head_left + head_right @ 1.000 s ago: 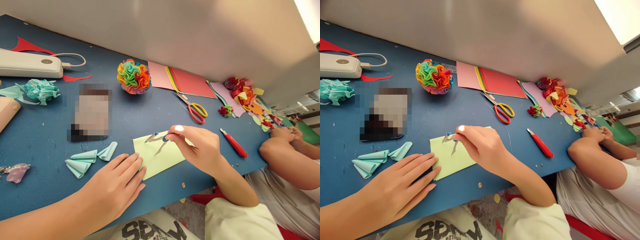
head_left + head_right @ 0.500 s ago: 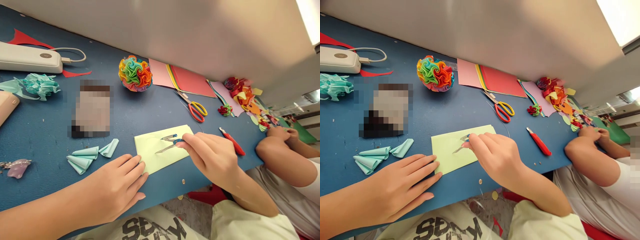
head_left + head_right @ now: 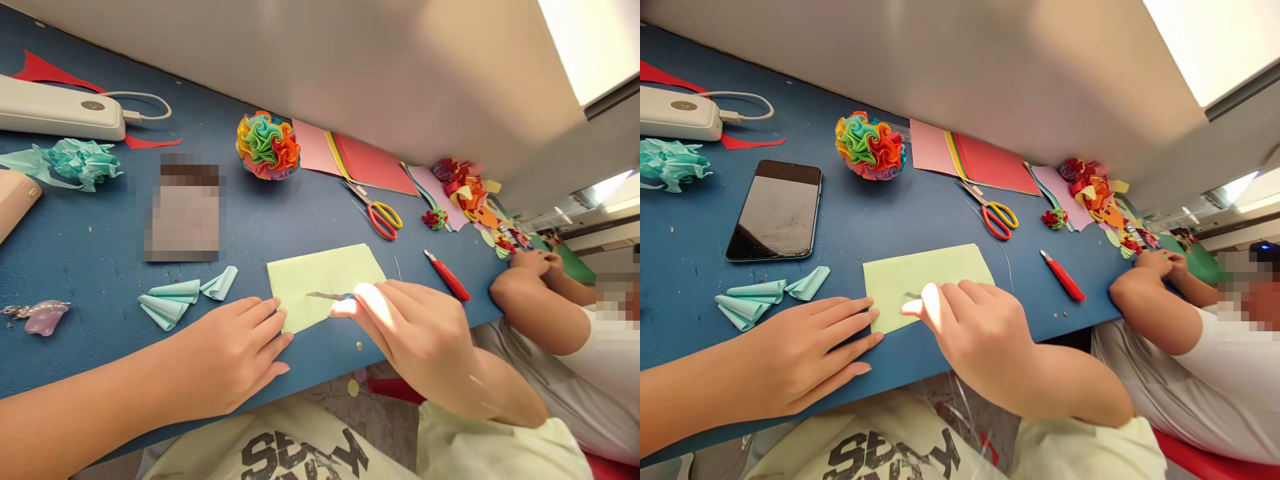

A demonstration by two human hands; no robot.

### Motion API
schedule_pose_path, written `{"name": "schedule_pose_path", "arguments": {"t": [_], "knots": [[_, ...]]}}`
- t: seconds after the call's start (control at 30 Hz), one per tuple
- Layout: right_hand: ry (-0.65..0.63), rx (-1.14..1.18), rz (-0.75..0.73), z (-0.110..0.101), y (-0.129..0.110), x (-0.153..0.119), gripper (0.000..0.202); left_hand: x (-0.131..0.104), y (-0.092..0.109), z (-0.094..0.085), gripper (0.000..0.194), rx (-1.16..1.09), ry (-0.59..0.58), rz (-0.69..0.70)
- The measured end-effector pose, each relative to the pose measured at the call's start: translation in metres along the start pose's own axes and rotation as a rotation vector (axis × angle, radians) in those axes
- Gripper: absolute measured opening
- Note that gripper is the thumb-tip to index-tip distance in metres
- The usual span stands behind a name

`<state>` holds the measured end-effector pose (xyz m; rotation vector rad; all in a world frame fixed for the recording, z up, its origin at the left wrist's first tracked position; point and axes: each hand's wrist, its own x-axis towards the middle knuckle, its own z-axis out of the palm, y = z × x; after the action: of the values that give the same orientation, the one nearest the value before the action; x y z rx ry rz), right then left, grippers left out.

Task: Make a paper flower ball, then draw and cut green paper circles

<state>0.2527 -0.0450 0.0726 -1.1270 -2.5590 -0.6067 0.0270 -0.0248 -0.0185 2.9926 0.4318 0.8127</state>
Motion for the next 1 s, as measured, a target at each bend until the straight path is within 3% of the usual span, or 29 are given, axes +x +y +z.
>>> {"name": "schedule_pose_path", "arguments": {"t": [0.47, 0.53, 0.6, 0.67, 0.73, 0.77, 0.87, 1.0], "knots": [[-0.084, 0.006, 0.065, -0.005, 0.008, 0.01, 0.027, -0.002, 0.001, -0.002, 0.026, 0.027, -0.027, -0.001], [-0.001, 0.058, 0.192, -0.012, 0.02, 0.005, 0.02, -0.001, 0.0, -0.003, 0.026, 0.001, -0.034, -0.023], [0.128, 0.158, 0.446, -0.016, 0.042, -0.004, 0.013, 0.0, 0.0, -0.005, 0.026, -0.051, -0.064, -0.065], [0.245, 0.454, 0.7, -0.012, 0.075, -0.015, 0.014, 0.001, -0.001, -0.006, 0.027, -0.102, -0.108, -0.108], [0.27, 0.756, 0.853, 0.003, 0.112, -0.027, 0.021, 0.002, -0.001, -0.005, 0.028, -0.127, -0.134, -0.125], [0.194, 0.914, 0.908, 0.014, 0.13, -0.032, 0.026, 0.003, 0.0, -0.005, 0.028, -0.135, -0.135, -0.134], [-0.053, 1.034, 0.932, 0.045, 0.175, -0.045, 0.036, 0.004, 0.001, -0.001, 0.024, -0.142, -0.073, -0.212], [-0.471, 1.1, 0.856, 0.07, 0.204, -0.054, 0.039, 0.008, -0.002, 0.005, 0.021, -0.05, 0.076, -0.365]]}}
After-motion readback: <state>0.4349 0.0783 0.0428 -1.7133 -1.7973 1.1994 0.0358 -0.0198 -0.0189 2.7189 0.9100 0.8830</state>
